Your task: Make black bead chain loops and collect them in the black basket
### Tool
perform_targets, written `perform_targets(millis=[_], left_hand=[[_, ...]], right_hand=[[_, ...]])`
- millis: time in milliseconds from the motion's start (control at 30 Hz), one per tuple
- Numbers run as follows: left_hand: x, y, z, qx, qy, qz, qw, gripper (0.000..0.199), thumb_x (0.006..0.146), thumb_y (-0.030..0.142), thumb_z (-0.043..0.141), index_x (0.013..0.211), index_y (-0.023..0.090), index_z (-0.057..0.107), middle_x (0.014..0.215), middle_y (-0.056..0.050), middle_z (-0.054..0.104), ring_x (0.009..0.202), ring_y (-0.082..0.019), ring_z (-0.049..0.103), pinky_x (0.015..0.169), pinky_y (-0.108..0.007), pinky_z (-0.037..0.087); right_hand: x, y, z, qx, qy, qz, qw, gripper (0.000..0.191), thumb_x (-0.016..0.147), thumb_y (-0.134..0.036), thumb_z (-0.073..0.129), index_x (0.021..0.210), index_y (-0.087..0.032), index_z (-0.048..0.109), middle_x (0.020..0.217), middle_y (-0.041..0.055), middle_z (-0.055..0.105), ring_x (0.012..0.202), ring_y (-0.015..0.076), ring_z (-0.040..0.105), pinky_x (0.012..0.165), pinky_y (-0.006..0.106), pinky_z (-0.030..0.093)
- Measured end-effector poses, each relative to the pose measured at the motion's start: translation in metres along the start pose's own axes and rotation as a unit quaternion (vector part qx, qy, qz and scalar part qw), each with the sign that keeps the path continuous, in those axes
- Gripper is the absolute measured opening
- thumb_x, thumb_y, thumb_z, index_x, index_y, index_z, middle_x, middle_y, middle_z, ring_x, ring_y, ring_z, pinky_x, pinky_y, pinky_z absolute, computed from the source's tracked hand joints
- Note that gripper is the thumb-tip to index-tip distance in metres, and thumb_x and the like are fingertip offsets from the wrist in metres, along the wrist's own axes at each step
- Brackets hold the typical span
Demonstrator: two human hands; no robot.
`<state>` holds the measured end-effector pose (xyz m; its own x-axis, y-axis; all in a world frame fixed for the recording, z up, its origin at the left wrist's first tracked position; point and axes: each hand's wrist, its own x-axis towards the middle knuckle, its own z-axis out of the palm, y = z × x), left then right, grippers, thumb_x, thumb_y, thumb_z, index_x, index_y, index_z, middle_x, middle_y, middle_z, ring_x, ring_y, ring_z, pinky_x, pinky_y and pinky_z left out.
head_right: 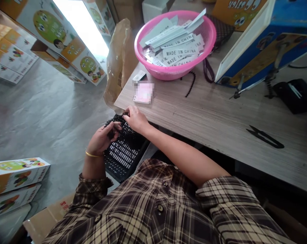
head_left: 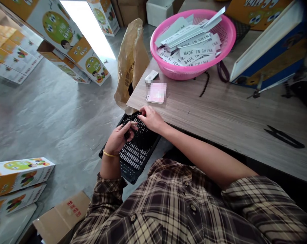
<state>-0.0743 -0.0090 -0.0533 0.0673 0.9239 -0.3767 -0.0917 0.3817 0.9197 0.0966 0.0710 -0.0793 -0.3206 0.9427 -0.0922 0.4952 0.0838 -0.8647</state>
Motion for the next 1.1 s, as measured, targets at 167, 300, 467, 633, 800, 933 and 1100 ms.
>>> perform_targets(millis=[167,300,467,633,800,933,1100], left_hand=[[0.008,-0.001,0.007,-0.027,0.023,-0.028,0.999,0.044,0.083,0.052,0.072,0.103,0.013,0.077,0.088,-0.009,0.069,0.058,-0.006,0.047,0.04,-0.016,0.022],[0.006,0.001,0.011,-0.018,0.047,-0.02,0.999,0.046,0.082,0.051,0.073,0.109,0.014,0.077,0.083,-0.007,0.068,0.057,-0.006,0.05,0.038,-0.015,0.023],[0.004,-0.005,0.003,0.01,0.087,-0.008,0.996,0.054,0.084,0.059,0.068,0.112,0.014,0.073,0.087,-0.009,0.072,0.049,-0.007,0.056,0.035,-0.018,0.021],[0.019,-0.027,-0.04,-0.126,0.26,-0.001,0.957,0.038,0.09,0.052,0.064,0.086,0.014,0.067,0.065,0.0,0.063,0.05,-0.007,0.056,0.05,-0.018,0.045],[0.037,-0.076,-0.059,-0.23,0.339,-0.154,0.899,0.044,0.104,0.046,0.034,0.08,0.016,0.056,0.069,-0.003,0.06,0.065,-0.012,0.063,0.07,-0.026,0.056],[0.034,-0.135,-0.023,-0.174,0.33,-0.238,0.897,0.041,0.1,0.05,0.043,0.08,0.016,0.055,0.071,-0.004,0.057,0.064,-0.016,0.06,0.067,-0.033,0.054],[0.011,-0.187,0.034,-0.065,0.289,-0.212,0.931,0.029,0.095,0.043,0.055,0.103,0.016,0.057,0.095,-0.005,0.061,0.081,-0.016,0.06,0.072,-0.031,0.05]], right_hand=[[-0.03,0.013,0.024,0.048,-0.006,-0.03,0.998,0.024,0.088,0.001,0.05,0.1,-0.014,0.065,0.105,0.0056,0.063,0.102,0.0194,0.057,0.095,0.03,0.043],[-0.036,0.016,0.041,0.096,-0.055,-0.088,0.99,0.03,0.085,-0.002,0.06,0.111,-0.016,0.068,0.118,0.0062,0.061,0.117,0.0207,0.053,0.107,0.032,0.037],[-0.022,0.01,0.028,0.222,-0.158,-0.071,0.959,0.012,0.094,-0.01,0.056,0.087,-0.013,0.065,0.095,0.0015,0.067,0.093,0.015,0.06,0.091,0.026,0.043],[-0.016,0.0,-0.004,0.371,-0.168,0.075,0.91,0.034,0.108,-0.017,0.037,0.082,-0.012,0.058,0.076,0.0038,0.067,0.076,0.0118,0.064,0.08,0.022,0.046],[-0.017,-0.009,-0.011,0.464,-0.161,0.181,0.852,0.033,0.11,-0.016,0.034,0.087,-0.011,0.056,0.086,0.0098,0.071,0.076,0.0129,0.068,0.081,0.024,0.052],[-0.017,-0.01,0.001,0.458,-0.168,0.192,0.852,0.032,0.11,-0.017,0.037,0.087,-0.01,0.057,0.088,0.0102,0.071,0.072,0.0116,0.067,0.083,0.024,0.052],[-0.018,-0.013,0.003,0.47,-0.168,0.206,0.842,0.031,0.111,-0.018,0.035,0.09,-0.011,0.056,0.09,0.0091,0.071,0.071,0.0123,0.067,0.082,0.026,0.053]])
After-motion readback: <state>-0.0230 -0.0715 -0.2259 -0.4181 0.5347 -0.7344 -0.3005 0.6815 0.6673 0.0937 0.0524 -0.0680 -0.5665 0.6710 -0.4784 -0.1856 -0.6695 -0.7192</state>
